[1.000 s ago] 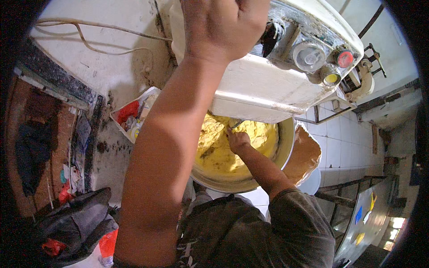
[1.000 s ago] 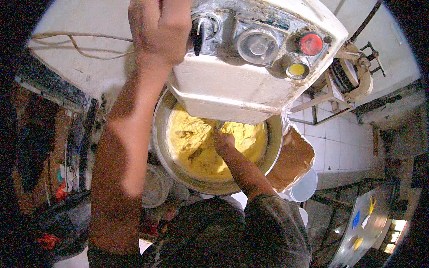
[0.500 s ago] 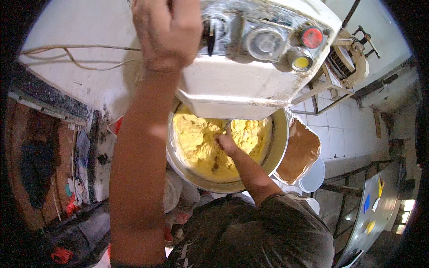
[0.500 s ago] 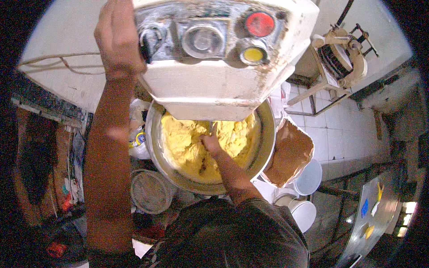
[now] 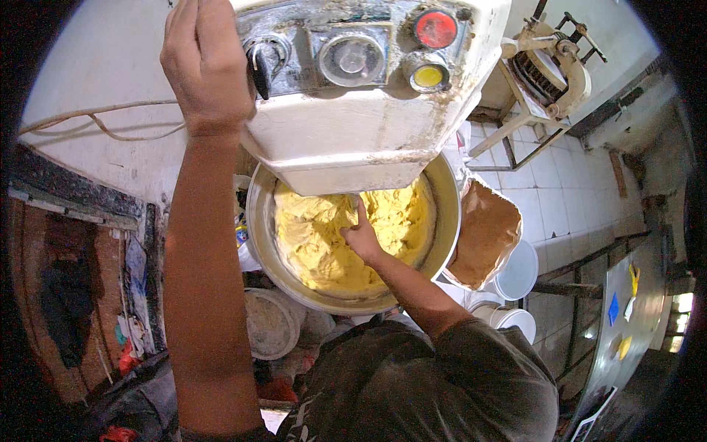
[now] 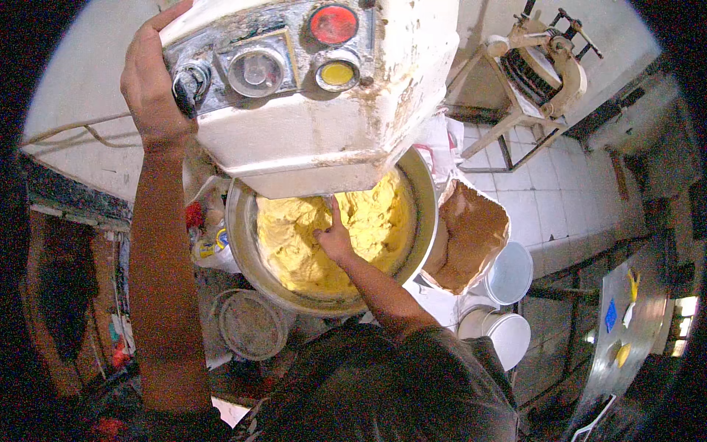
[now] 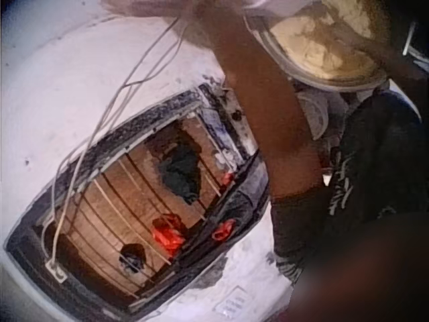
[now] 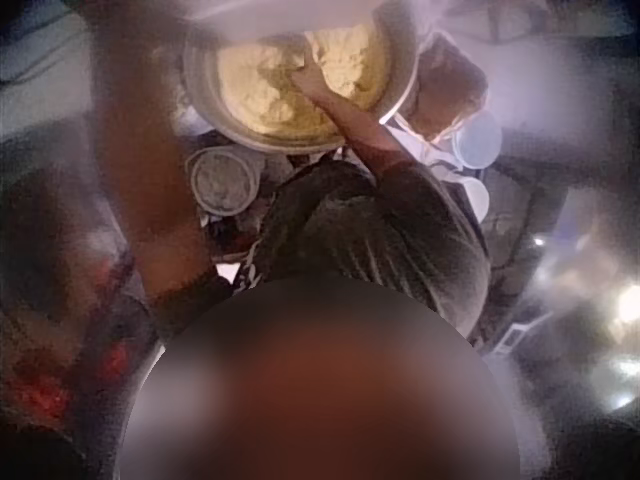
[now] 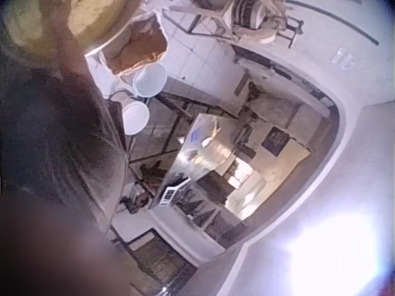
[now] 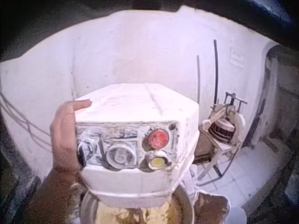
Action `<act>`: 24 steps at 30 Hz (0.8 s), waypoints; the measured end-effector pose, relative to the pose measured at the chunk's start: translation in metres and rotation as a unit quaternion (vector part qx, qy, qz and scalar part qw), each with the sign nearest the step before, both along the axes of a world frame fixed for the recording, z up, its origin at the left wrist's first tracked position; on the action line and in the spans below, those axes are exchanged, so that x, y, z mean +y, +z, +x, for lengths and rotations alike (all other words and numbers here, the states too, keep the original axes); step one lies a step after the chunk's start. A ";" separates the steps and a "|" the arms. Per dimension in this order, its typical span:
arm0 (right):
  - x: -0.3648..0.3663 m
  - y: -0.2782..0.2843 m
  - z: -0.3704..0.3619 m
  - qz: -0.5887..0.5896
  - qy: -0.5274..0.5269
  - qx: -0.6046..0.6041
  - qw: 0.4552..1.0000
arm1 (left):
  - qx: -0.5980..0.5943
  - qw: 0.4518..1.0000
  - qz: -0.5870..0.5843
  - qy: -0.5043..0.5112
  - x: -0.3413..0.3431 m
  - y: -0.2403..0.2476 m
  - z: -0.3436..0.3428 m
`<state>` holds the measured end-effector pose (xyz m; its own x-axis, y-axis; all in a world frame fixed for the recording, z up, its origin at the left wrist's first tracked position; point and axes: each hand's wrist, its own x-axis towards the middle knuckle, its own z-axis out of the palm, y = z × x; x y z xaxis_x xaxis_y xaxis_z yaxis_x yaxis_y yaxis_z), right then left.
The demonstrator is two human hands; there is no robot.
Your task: The person scrapes yellow dough from a metal table into a stand mixer, adds ingredients, and operates the mixer. Then the person sweeps a tiled floor with a broom.
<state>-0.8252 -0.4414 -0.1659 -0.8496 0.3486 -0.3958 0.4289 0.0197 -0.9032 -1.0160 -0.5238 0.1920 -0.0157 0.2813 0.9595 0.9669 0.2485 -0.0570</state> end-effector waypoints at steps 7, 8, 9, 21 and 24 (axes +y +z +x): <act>0.026 -0.008 -0.009 0.282 0.265 -0.247 0.888 | 0.008 0.998 0.061 0.006 0.013 0.002 0.011; 0.032 -0.006 -0.009 0.356 0.308 -0.251 0.846 | 0.002 0.997 0.073 0.001 0.013 0.001 0.015; 0.037 -0.003 -0.008 0.424 0.333 -0.193 0.819 | -0.005 0.996 0.085 -0.004 0.014 0.001 0.017; 0.083 0.045 0.004 0.641 0.484 -0.104 0.586 | -0.135 0.986 0.060 -0.077 0.010 0.005 0.032; 0.101 0.051 0.005 0.587 0.486 -0.062 0.644 | -0.165 0.981 0.085 -0.061 0.014 0.004 0.035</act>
